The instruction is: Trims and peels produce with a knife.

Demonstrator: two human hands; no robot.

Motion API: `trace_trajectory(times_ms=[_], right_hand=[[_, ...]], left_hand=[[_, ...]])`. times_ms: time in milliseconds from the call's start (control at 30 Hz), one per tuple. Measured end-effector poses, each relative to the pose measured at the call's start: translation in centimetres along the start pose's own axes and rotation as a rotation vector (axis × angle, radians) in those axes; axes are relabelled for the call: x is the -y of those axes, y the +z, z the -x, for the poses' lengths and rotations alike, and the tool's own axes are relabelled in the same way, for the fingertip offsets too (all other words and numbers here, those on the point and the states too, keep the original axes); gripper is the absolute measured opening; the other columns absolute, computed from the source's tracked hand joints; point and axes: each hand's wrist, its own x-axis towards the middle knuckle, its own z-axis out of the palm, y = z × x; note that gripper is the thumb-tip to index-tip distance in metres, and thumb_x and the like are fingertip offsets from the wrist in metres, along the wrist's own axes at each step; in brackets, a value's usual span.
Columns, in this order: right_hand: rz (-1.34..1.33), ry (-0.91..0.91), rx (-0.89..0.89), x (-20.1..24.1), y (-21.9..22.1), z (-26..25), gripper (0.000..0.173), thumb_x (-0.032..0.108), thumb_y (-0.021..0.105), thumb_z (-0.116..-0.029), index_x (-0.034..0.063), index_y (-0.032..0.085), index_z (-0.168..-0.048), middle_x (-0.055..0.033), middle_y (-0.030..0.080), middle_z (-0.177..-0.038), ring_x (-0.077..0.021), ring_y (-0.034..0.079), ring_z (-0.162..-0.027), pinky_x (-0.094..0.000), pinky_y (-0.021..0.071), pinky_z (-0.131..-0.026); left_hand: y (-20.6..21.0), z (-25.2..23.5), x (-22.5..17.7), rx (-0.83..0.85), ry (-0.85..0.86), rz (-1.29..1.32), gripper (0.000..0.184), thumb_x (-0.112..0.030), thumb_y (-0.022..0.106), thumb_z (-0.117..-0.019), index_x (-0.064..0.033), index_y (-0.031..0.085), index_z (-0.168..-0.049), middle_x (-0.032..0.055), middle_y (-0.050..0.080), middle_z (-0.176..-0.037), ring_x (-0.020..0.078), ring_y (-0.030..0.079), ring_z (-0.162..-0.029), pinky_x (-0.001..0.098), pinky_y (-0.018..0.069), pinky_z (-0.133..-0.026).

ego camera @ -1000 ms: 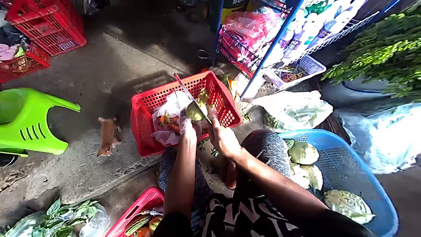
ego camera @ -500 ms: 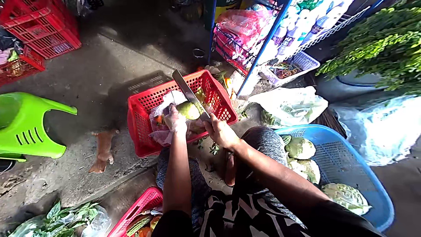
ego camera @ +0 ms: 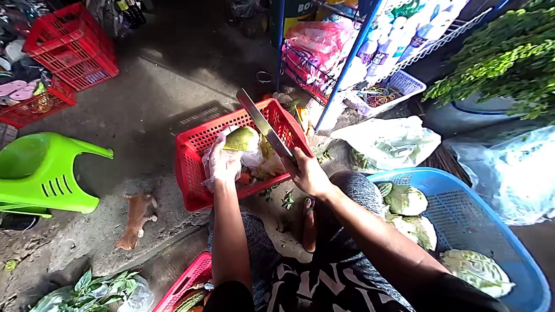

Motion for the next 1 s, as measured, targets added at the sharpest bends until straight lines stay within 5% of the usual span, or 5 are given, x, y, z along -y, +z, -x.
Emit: trace_trajectory(times_ms=[167, 400, 500, 700, 1000], right_hand=[[-0.153, 0.029, -0.036, -0.1, 0.9, 0.4, 0.026, 0.020, 0.053, -0.1047, -0.0046, 0.060, -0.107, -0.0048, 0.056, -0.066, -0.0101, 0.057, -0.055, -0.0293, 0.0522, -0.056], [-0.100, 0.016, -0.039, -2.1, 0.1, 1.4, 0.026, 0.021, 0.052, -0.1045, -0.0036, 0.061, -0.108, -0.0053, 0.056, -0.065, -0.0124, 0.058, -0.054, -0.0317, 0.0533, -0.056], [0.161, -0.137, -0.102, -2.7, -2.0, 0.5, 0.030, 0.024, 0.053, -0.1037, -0.0044, 0.063, -0.103, -0.0145, 0.060, -0.065, -0.0307, 0.063, -0.057, -0.0487, 0.0514, -0.054], [0.510, -0.407, -0.115, -2.5, -3.6, -1.2, 0.016, 0.011, 0.059, -0.0948, -0.0028, 0.064, -0.089, -0.0205, 0.066, -0.076, -0.0411, 0.069, -0.064, -0.0536, 0.0530, -0.049], [0.547, -0.291, 0.062, -6.1, -0.6, -3.4, 0.015, 0.010, 0.059, -0.0989, -0.0022, 0.066, -0.103, -0.0242, 0.070, -0.089, -0.0456, 0.071, -0.073, -0.0601, 0.0553, -0.057]], left_hand=[[0.7, 1.2, 1.4, 0.077, -0.059, -0.246, 0.041, -0.044, 0.046, -0.1073, -0.0172, 0.051, -0.139, 0.0038, 0.063, -0.130, 0.0181, 0.061, -0.120, 0.0424, 0.0512, -0.103], [0.8, 2.6, 4.2, -0.035, -0.307, -0.350, 0.030, -0.032, 0.051, -0.1067, -0.0189, 0.053, -0.134, 0.0048, 0.065, -0.119, 0.0179, 0.065, -0.105, 0.0390, 0.0569, -0.088], [0.3, 3.0, 3.9, 0.210, -0.272, -0.856, 0.059, -0.005, 0.067, -0.0934, -0.0130, 0.041, -0.146, 0.0097, 0.063, -0.122, 0.0182, 0.064, -0.106, 0.0391, 0.0558, -0.091], [1.6, 3.8, 3.5, 0.246, -0.267, -1.793, 0.074, -0.031, 0.086, -0.0807, -0.0066, 0.051, -0.141, 0.0199, 0.064, -0.127, 0.0320, 0.062, -0.118, 0.0532, 0.0496, -0.102], [0.4, 4.3, 2.5, 0.257, -0.104, -1.800, 0.074, -0.031, 0.085, -0.0815, -0.0012, 0.052, -0.140, 0.0209, 0.062, -0.130, 0.0295, 0.060, -0.123, 0.0464, 0.0472, -0.106]])
